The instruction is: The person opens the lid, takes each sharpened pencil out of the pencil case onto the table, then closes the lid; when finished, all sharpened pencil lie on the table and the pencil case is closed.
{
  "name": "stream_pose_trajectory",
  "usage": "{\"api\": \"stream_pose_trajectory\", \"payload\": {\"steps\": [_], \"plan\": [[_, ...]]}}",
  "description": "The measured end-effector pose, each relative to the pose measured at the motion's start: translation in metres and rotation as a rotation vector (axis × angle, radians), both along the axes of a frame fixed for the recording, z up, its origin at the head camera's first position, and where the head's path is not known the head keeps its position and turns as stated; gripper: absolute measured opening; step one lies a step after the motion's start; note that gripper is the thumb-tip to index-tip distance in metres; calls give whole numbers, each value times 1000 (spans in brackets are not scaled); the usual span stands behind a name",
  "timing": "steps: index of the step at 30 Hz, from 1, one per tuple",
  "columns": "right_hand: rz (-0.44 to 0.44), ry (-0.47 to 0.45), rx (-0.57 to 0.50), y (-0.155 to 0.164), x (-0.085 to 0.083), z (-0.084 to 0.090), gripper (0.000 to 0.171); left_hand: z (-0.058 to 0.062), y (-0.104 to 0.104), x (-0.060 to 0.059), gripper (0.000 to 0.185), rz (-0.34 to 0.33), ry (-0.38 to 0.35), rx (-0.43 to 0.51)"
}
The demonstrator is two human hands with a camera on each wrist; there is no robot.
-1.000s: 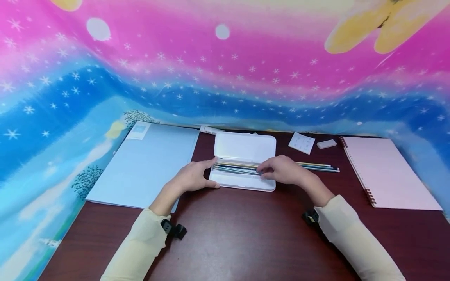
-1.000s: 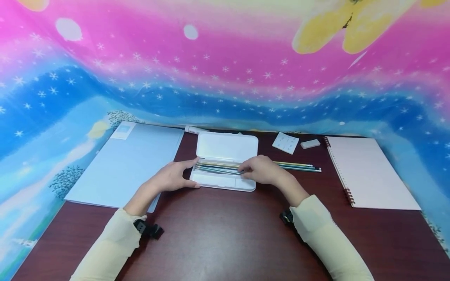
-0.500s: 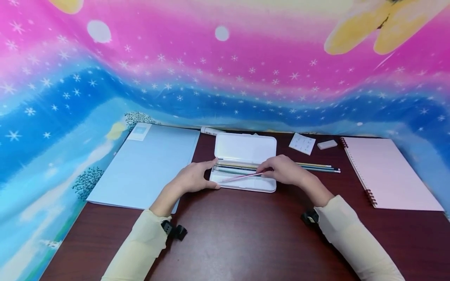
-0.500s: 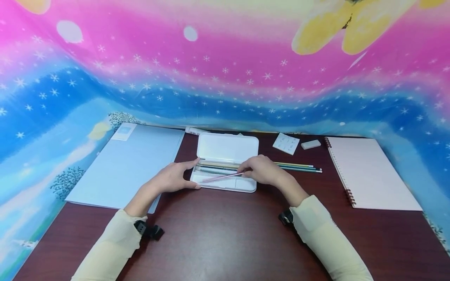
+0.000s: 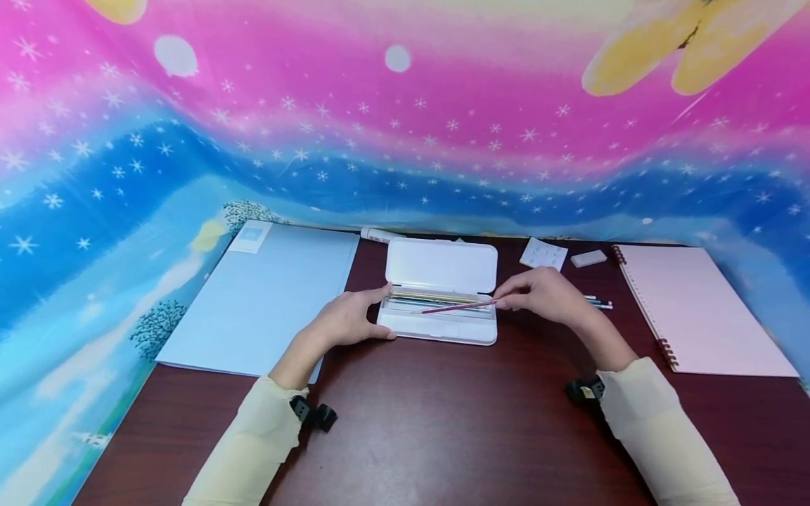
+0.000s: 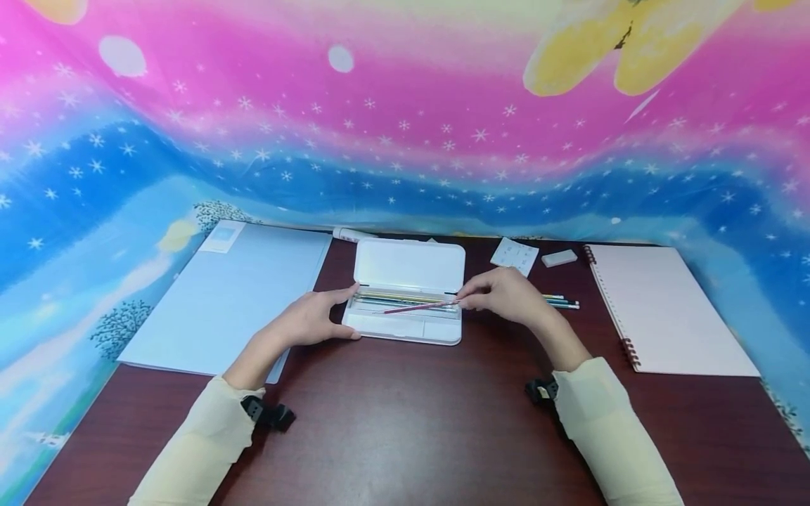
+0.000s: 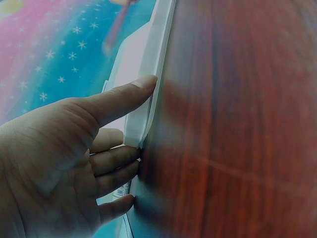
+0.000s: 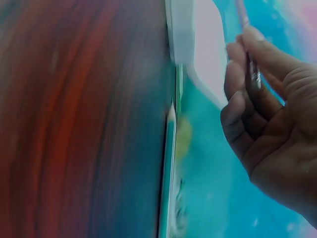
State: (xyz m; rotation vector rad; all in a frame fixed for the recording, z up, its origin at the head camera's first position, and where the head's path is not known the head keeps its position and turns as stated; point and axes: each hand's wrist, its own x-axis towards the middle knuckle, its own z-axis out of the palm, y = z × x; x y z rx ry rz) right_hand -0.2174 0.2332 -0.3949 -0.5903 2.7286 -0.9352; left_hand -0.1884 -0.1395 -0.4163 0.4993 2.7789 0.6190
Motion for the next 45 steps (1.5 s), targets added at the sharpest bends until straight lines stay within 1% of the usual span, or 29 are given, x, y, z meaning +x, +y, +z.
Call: {"api": "stream_pose_trajectory", "payload": {"steps": [4,6,10,13,18,23,25,29,32,38,42,45], "plan": [[-79,-74,-69,27,0,1,17,0,0,0,97,-3,-4,-3],[-112,-88,-84,40,2,2,21,0,-1,0,97,-4,-4,-1],[-144,-88,-92,64,6,6,26,-1,-1,-1,97,-3,-1,3],[-156,-83,-70,81,10,8,30,-1,0,-2,97,-3,1,3],[-209,-89,13,108,16,8,36,-1,0,-1,97,-6,-1,0],[-255,-90,65,130,23,7,38,-1,0,-1,96,-8,1,2],[-279,-80,102,138,25,7,38,-1,0,-1,96,-9,3,2],[-295,-82,140,148,28,5,39,-1,0,-1,97,-5,3,-1],[-295,-103,150,152,29,2,40,-1,-1,-1,96,-2,0,-3],[-298,-116,172,155,26,-9,40,-1,-1,0,96,-2,-4,2],[-271,-87,193,154,24,-11,36,-1,-1,0,97,-1,-1,3],[-253,-68,217,150,21,-11,29,-1,-1,0,97,-4,-3,4]]}}
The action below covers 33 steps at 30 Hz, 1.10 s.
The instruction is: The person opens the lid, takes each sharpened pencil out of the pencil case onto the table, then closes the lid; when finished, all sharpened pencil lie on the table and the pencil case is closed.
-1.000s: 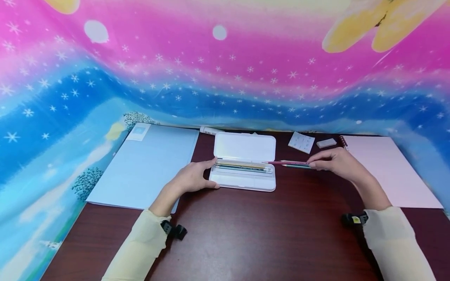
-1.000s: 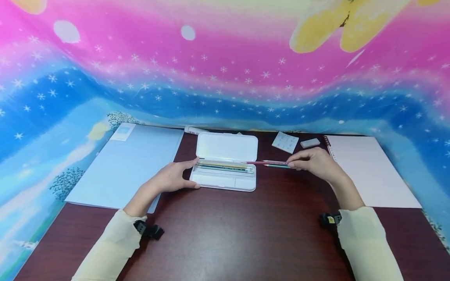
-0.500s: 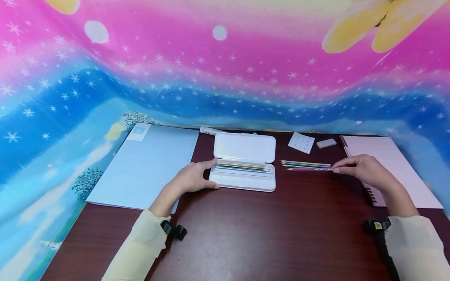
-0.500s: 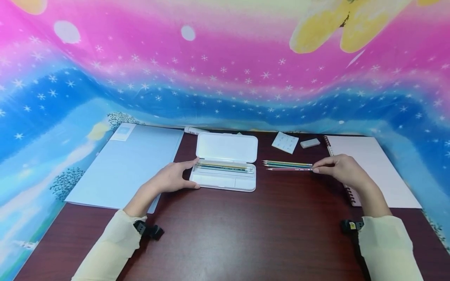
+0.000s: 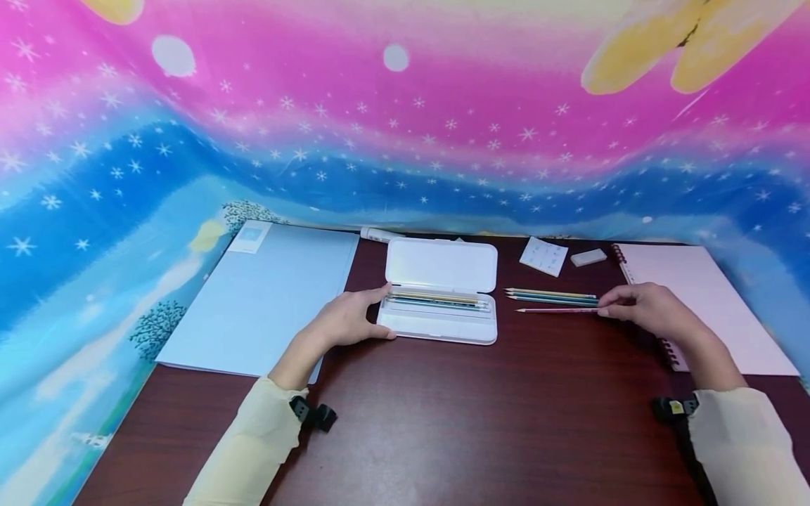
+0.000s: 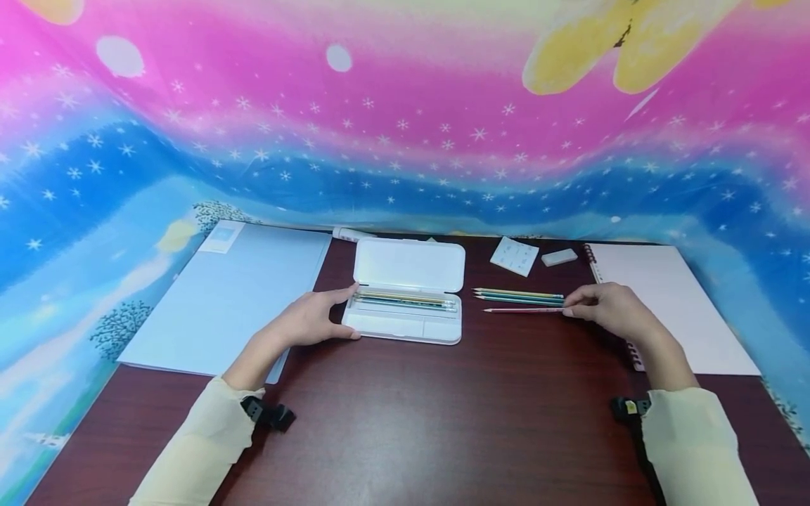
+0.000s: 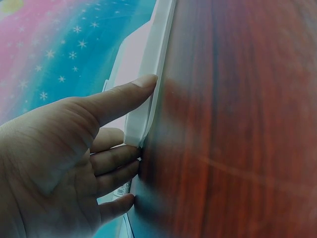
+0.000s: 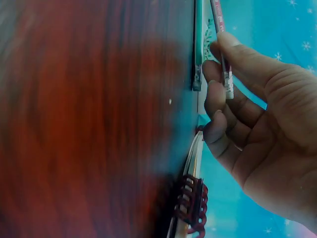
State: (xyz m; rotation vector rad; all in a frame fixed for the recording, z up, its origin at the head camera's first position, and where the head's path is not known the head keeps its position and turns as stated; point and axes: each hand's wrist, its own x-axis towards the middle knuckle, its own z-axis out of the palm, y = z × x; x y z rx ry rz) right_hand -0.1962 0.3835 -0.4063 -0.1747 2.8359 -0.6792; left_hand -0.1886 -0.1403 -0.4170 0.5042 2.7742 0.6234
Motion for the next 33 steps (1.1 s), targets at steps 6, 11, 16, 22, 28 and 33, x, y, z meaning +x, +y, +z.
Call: {"api": "stream_pose_trajectory", "payload": {"steps": [6,11,16,22,28,33], "plan": [[10,24,14,-5,-5,-3,20,-1,0,0,96,-3,1,1],[28,26,15,-7,-10,-4,18,-2,0,0,96,-3,1,0],[44,23,10,-8,-15,-6,15,-1,0,-1,97,4,2,0],[85,59,38,-13,-19,-5,9,-1,-1,0,97,1,5,-1],[127,102,73,-18,-22,-5,7,-1,-1,-1,97,-1,1,-9],[101,117,71,-24,-20,-1,6,0,-1,-2,97,-8,2,-18]]}}
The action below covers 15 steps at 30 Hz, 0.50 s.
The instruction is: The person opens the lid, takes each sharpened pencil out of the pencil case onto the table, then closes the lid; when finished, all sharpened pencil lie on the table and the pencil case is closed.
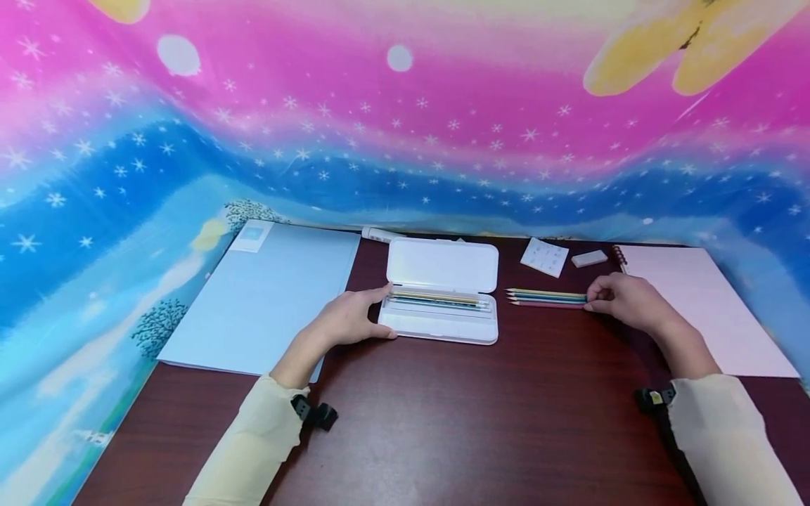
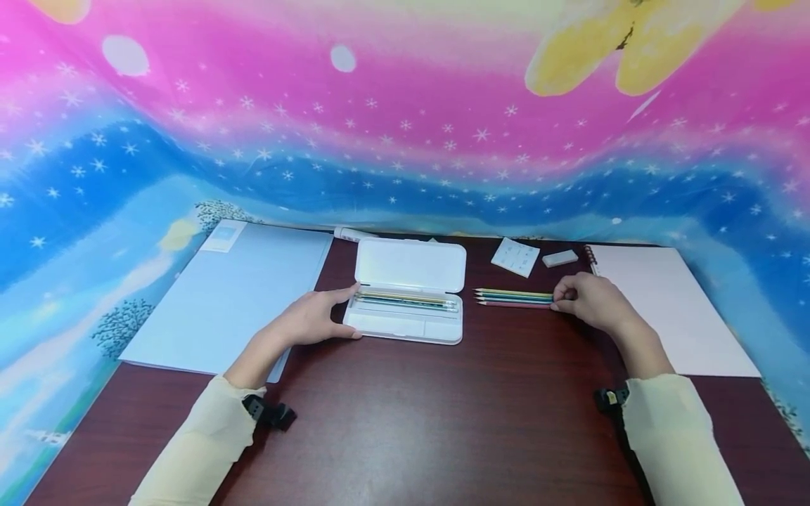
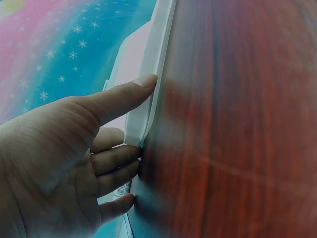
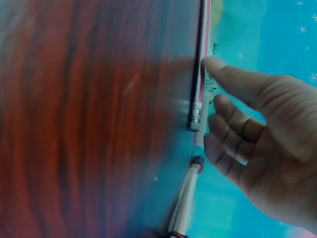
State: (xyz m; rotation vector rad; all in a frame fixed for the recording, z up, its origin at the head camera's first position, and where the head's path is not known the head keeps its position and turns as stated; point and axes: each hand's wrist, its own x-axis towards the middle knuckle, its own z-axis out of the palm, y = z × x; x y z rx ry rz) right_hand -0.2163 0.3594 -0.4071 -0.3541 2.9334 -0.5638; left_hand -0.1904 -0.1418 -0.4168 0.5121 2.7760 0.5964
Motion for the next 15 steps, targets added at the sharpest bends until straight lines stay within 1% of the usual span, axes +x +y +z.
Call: {"api": "stream_pose_trajectory", "payload": {"steps": [3,8,11,15], "plan": [[-7,47,-38,-10,5,6,6,1,1,-1,98,-3,4,0],[58,107,-112,-43,8,14,8,0,1,-1,98,1,14,7],[99,92,-128,-67,8,16,14,-1,2,0,98,2,16,12],[132,32,-169,-100,3,14,20,-2,2,1,98,4,22,19]]}}
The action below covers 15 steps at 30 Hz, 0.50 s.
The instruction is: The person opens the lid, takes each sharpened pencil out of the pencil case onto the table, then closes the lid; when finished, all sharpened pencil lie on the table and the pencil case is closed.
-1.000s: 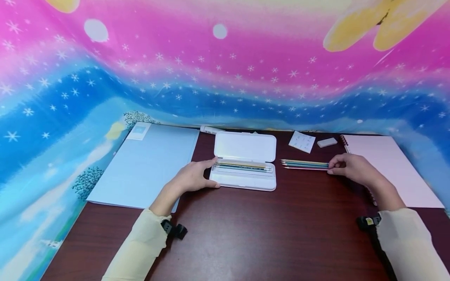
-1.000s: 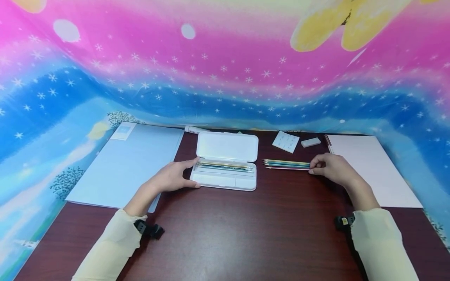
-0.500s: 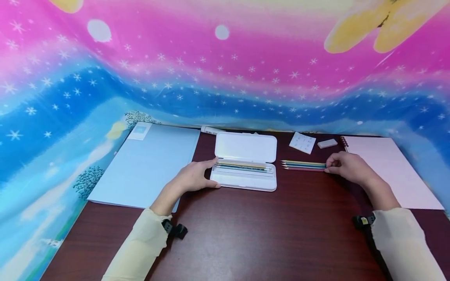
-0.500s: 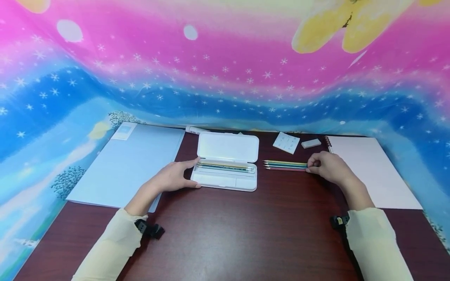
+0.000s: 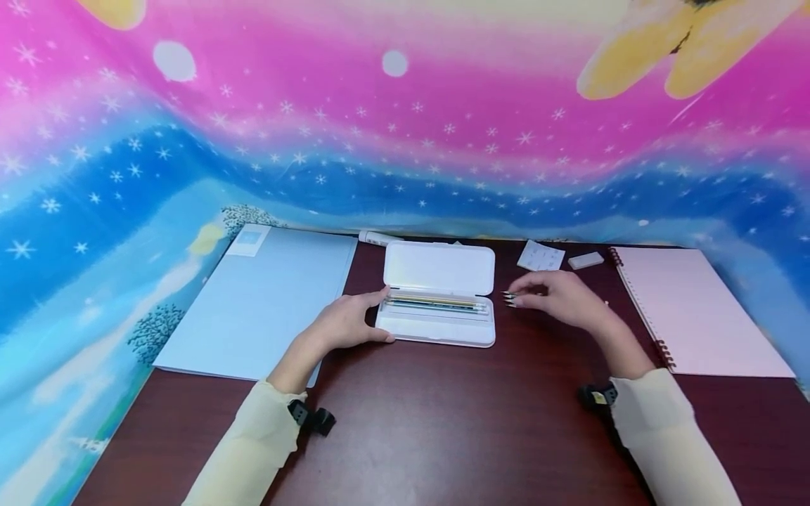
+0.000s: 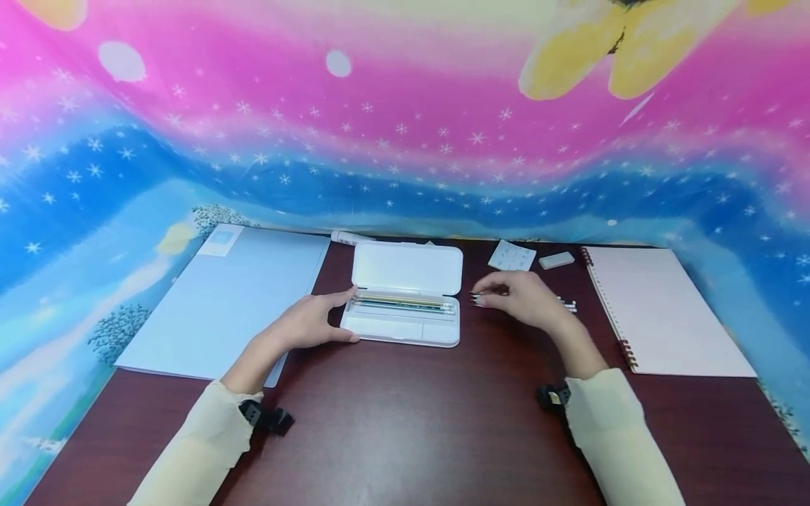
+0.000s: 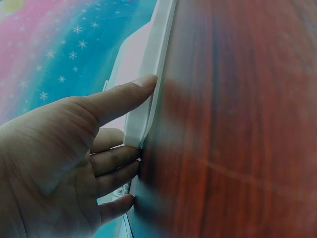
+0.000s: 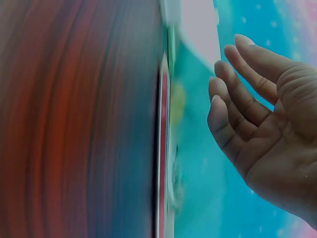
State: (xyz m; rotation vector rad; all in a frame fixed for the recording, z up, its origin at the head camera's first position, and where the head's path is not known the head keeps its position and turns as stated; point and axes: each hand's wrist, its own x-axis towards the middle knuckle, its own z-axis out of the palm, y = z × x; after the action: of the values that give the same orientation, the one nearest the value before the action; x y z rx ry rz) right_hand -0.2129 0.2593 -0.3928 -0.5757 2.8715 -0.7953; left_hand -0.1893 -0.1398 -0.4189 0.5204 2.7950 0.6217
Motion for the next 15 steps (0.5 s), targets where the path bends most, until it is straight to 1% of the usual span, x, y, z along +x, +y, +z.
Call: {"api": "stream_pose_trajectory", "payload": {"steps": [3,6,8,11,15], "plan": [[18,-49,-37,-23,-2,-2,21,0,0,1,97,-4,3,0],[62,-50,-33,-42,2,-3,23,1,1,0,97,-13,2,-3],[106,-40,-15,-53,6,-2,24,1,2,0,97,-17,0,-3],[183,-16,41,-65,9,-3,26,0,3,-1,97,-16,0,1],[226,-52,111,-74,11,-4,28,0,3,-2,97,-13,1,0]]}}
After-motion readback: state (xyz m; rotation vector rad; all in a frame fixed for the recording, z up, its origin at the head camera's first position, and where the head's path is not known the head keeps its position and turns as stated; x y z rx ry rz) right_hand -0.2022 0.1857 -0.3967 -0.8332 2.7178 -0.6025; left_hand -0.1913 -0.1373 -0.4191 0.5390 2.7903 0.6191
